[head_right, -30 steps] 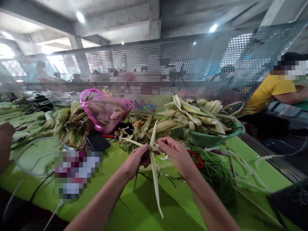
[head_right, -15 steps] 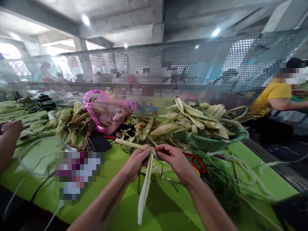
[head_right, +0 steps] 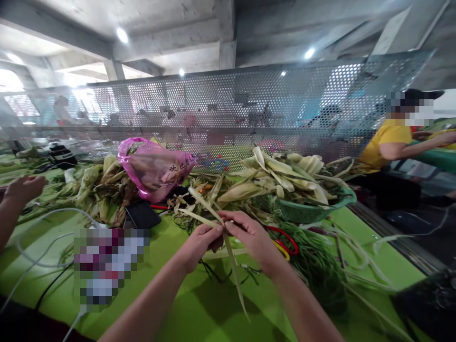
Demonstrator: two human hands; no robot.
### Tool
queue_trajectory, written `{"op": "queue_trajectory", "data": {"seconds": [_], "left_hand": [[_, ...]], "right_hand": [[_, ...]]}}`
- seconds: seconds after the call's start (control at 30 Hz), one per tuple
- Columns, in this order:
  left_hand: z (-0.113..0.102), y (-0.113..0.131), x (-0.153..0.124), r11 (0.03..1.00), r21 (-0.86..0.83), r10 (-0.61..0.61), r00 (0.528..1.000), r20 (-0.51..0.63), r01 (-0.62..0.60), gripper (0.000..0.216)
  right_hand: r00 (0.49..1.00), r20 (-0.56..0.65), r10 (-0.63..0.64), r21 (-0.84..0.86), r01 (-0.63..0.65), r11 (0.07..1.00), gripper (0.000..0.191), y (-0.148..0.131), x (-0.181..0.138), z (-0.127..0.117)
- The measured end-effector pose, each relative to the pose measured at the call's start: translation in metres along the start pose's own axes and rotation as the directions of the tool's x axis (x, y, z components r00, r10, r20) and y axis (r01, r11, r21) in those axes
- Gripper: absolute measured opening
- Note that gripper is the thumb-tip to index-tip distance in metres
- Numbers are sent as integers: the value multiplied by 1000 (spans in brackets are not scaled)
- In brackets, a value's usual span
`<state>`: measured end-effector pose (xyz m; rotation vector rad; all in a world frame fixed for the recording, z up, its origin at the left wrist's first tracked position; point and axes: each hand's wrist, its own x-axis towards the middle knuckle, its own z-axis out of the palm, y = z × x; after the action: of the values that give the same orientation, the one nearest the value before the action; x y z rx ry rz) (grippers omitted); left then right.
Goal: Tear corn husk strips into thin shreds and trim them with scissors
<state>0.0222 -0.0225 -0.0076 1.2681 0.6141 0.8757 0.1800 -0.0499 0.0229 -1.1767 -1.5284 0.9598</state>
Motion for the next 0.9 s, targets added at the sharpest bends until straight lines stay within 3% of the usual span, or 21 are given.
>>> {"op": "queue_trajectory", "data": {"seconds": [0.13,0.3,0.47,0.53,0.6,0.67,0.73,0.8,0.9], "left_hand": [[-1,-1,2,999,23,40,999,-26,-40,45],[-2,-4,3,987,-141,71,996,-55,-78,37],[-6,-6,4,979,-187,62,991,-115,-83,33],[-7,-6,5,973,-226,17,988,-156,-53,32],[-8,-6,7,961,-274,-11,980,-200,-45,34],[-9,-6,9,953,-300,-22,973,-229,-49,37],[-9,-7,10,953,-301,-35,968,-248,-42,39],[-9,-8,10,956,-291,-42,965,-259,-36,39],[-10,-7,9,968,-246,-14,964,-267,-54,37]], "right_hand": [[996,-1,84,105,-83,991,38,9,4,-2],[995,11,95,223,-95,970,32,11,6,5],[998,-27,64,131,-60,990,29,17,8,10],[997,-72,-18,10,19,1000,27,19,8,8],[970,-147,-193,-205,161,965,27,18,8,5],[895,-171,-412,-438,305,845,29,13,7,3],[824,-107,-556,-568,408,715,30,7,5,4],[795,-22,-606,-615,467,635,24,2,2,9],[794,71,-604,-631,505,589,11,-2,-1,18]]}}
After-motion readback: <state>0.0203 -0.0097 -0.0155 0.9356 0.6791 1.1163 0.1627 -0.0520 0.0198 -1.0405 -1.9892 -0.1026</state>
